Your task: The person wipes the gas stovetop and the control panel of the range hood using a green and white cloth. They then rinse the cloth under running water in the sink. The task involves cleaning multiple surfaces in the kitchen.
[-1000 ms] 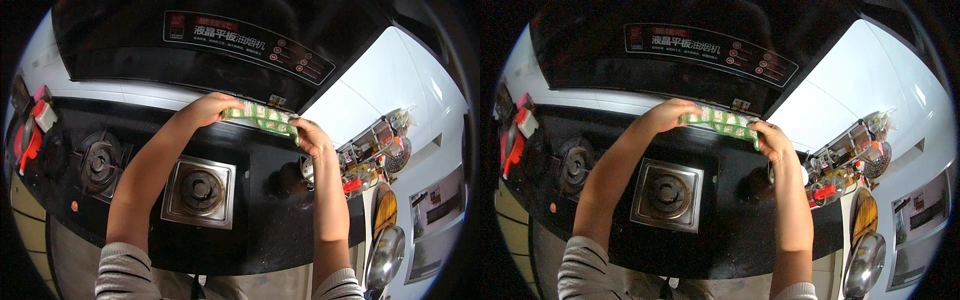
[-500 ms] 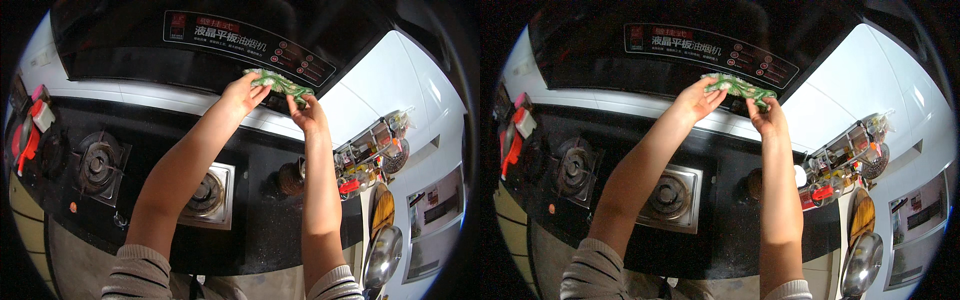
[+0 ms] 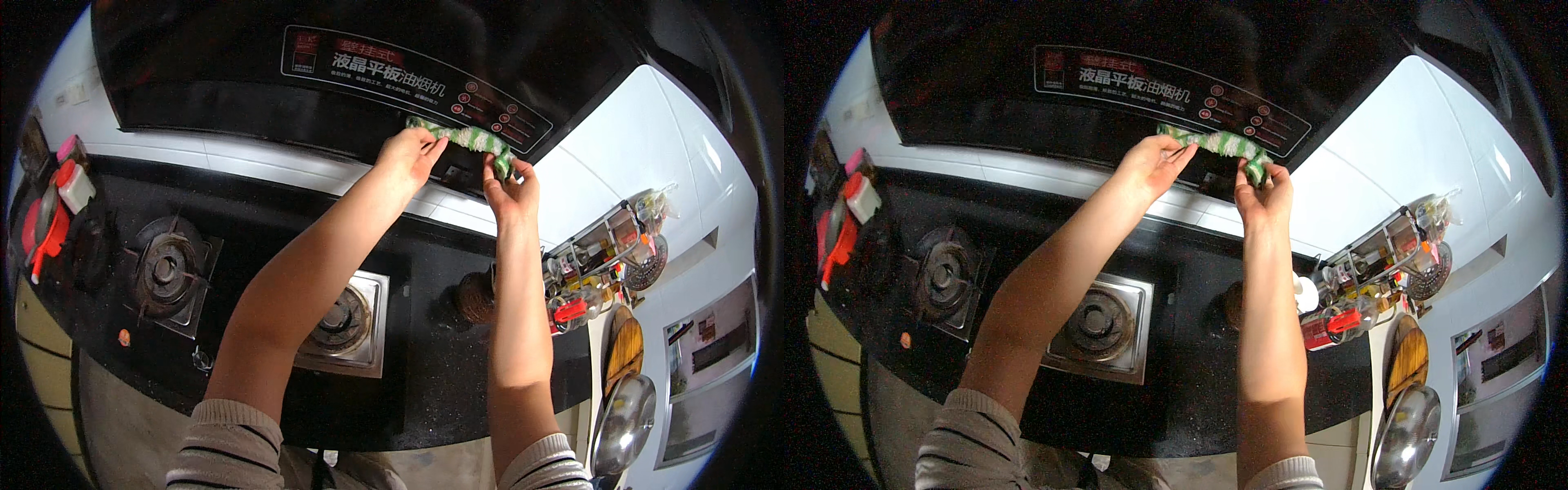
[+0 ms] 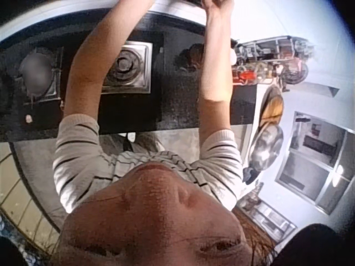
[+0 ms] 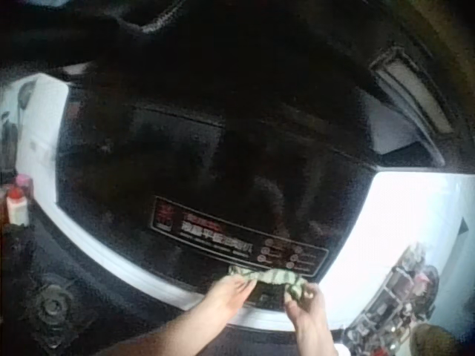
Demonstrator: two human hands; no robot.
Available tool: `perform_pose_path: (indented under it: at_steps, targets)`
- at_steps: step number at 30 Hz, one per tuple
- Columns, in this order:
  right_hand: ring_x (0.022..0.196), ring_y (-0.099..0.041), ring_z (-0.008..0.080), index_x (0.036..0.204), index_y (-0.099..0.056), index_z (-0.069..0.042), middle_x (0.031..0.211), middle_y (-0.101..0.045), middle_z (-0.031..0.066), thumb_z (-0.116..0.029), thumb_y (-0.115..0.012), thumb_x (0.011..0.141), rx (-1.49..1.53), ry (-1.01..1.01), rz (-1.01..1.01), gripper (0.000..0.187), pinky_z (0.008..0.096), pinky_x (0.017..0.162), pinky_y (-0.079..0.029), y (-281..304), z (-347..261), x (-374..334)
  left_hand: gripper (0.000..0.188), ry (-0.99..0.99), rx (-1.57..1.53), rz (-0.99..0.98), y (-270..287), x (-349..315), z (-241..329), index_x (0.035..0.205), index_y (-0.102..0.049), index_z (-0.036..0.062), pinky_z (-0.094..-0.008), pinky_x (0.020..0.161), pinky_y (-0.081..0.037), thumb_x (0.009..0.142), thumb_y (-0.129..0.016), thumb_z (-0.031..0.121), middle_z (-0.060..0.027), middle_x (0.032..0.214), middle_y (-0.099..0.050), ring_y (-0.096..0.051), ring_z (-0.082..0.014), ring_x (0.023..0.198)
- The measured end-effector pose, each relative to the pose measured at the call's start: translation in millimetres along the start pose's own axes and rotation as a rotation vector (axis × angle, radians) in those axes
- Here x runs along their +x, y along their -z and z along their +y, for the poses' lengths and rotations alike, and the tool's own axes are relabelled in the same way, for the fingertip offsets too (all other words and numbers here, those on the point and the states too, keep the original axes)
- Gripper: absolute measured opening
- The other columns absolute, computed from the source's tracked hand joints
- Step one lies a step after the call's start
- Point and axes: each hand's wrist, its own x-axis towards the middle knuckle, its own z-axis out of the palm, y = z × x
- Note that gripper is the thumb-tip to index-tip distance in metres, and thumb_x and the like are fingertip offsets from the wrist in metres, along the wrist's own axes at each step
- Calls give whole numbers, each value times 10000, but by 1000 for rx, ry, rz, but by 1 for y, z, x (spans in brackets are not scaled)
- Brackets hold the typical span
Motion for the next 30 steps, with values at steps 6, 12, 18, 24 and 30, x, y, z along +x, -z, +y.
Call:
perform_pose_path:
  at_steps: [6,12,18,24,30]
  targets:
    - [952,-593,257,1043,-537,74,1048,-592,158,26,-573,894,-39,110,62,161,358,881,-556,0,17,16,205,-36,-133,31,-4,-8,-12,1020,-512,-129,-300,907,-567,845,-611,-90,-217,1093,-586,-599,-327,1078]
    - [867,-598,170,988,-627,-106,944,-641,22,-231,-549,960,-194,113,162,150,342,794,-525,-41,70,16,190,-196,2,143,5,-9,23,908,-605,81,-257,818,-552,794,-753,49,-22,939,-648,-621,-140,864]
    - [844,-597,171,997,-625,-87,936,-643,31,-178,-543,957,-208,74,135,128,327,813,-525,-77,189,12,192,-287,-48,190,42,-23,142,907,-588,86,-285,832,-551,804,-748,62,-16,915,-625,-615,-140,852]
    - [807,-628,192,964,-628,-39,896,-660,61,-123,-597,915,-130,-32,110,102,380,809,-561,-135,366,-3,210,-445,-68,295,88,-43,317,891,-532,78,-322,861,-557,817,-723,31,-47,965,-620,-624,-164,882]
    - [905,-630,237,992,-607,8,986,-647,119,-91,-579,916,-120,-125,42,129,403,852,-574,-181,513,-30,240,-587,-39,342,134,-59,458,916,-503,83,-307,846,-553,824,-721,44,-55,926,-626,-634,-172,851]
